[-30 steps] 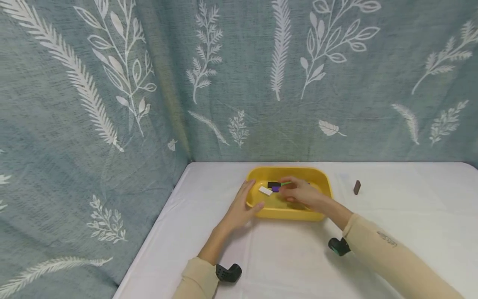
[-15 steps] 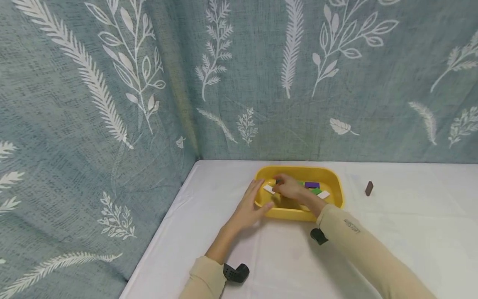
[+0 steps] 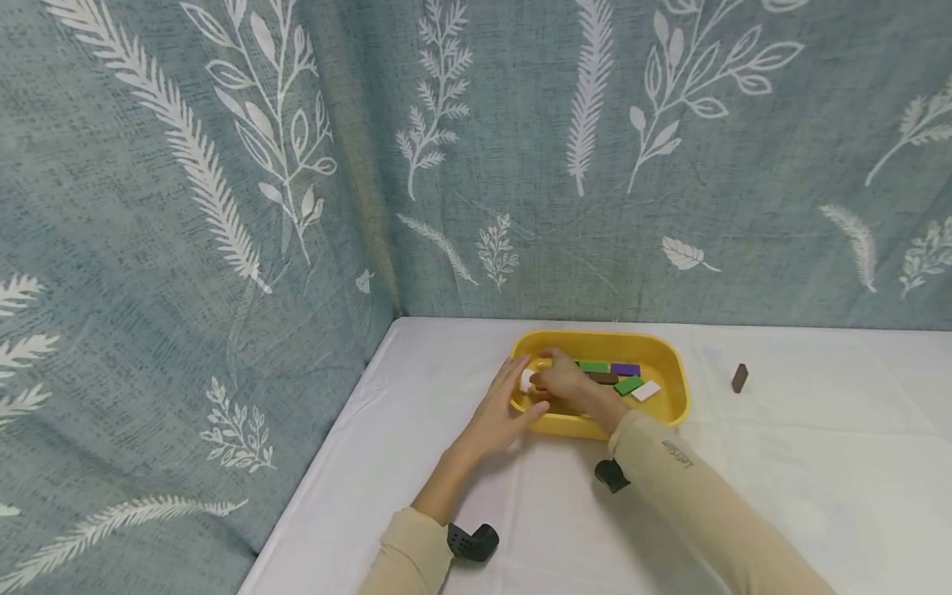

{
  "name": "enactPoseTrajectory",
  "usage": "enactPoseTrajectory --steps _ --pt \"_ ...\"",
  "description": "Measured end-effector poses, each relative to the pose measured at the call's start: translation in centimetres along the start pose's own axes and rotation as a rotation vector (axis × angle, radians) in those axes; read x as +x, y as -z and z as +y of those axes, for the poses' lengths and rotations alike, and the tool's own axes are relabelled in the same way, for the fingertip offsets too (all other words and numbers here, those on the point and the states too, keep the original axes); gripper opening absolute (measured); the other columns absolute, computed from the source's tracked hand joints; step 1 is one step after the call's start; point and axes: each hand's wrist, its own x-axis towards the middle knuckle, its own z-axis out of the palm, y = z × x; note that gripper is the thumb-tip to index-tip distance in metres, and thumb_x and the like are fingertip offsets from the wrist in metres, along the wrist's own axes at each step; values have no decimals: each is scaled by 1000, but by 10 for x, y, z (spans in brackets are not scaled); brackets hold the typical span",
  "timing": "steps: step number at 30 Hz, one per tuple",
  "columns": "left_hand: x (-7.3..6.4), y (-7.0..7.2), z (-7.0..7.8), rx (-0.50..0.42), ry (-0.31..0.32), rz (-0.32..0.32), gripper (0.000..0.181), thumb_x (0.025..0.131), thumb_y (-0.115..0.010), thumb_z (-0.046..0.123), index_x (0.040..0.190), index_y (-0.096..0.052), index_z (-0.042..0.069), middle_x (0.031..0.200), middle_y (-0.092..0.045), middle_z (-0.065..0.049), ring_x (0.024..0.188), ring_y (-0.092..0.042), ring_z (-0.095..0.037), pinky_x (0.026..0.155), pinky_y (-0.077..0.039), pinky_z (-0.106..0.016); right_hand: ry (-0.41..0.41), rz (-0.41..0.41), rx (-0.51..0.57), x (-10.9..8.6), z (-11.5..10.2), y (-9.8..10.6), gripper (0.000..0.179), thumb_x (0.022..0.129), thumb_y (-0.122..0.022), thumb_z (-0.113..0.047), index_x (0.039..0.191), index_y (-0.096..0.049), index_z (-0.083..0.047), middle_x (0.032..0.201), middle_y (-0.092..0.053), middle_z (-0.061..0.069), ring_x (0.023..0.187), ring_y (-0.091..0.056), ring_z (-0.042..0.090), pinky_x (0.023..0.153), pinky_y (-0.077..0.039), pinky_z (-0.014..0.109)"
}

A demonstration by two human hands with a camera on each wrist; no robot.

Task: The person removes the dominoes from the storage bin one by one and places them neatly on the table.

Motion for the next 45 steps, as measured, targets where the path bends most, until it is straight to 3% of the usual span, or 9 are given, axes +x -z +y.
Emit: enactPoseTrajectory --steps 6,11,17,28,36,45 --pt "-1 2 0 -5 -10 -2 76 94 -58 44 151 -25 8 154 -24 -13 142 -11 -35 111 -17 -52 -33 19 104 4 -3 -10 61 92 -54 1 144 -24 5 116 -53 20 89 -57 23 75 -49 29" --pt "-1 2 1 1 -9 -6 76 94 -57 44 151 -25 7 154 -24 -14 142 -11 -35 111 -17 -50 -62 2 210 8 -3 -14 65 92 -54 3 147 -19 2 103 -53 16 74 -56 20 66 -49 27" --pt "1 1 2 5 -9 -12 75 94 -58 41 151 -24 7 154 -23 -14 143 -10 -34 112 -16 -50 -76 -2 204 9 -2 -14 66 91 -54 5 147 -19 1 88 -57 12 69 -55 18 63 -50 25" --pt "1 2 1 -12 4 -25 80 92 -51 56 152 -22 11 156 -20 -9 144 -8 -31 112 -16 -50 -84 -32 244 8 -2 -13 61 95 -50 1 146 -17 4 88 -57 13 71 -57 19 63 -52 27" --pt "1 0 0 -13 -10 -20 79 93 -53 52 152 -23 10 155 -22 -11 143 -8 -32 112 -15 -51 -78 -68 286 9 0 -14 68 90 -51 6 145 -11 6 84 -55 10 67 -56 16 62 -50 25" --pt "1 -1 0 -7 -9 -10 78 93 -55 49 152 -23 8 155 -22 -12 143 -8 -34 111 -15 -52 -128 -82 279 11 -2 -14 79 88 -57 6 148 -6 0 78 -58 9 65 -58 14 62 -51 23"
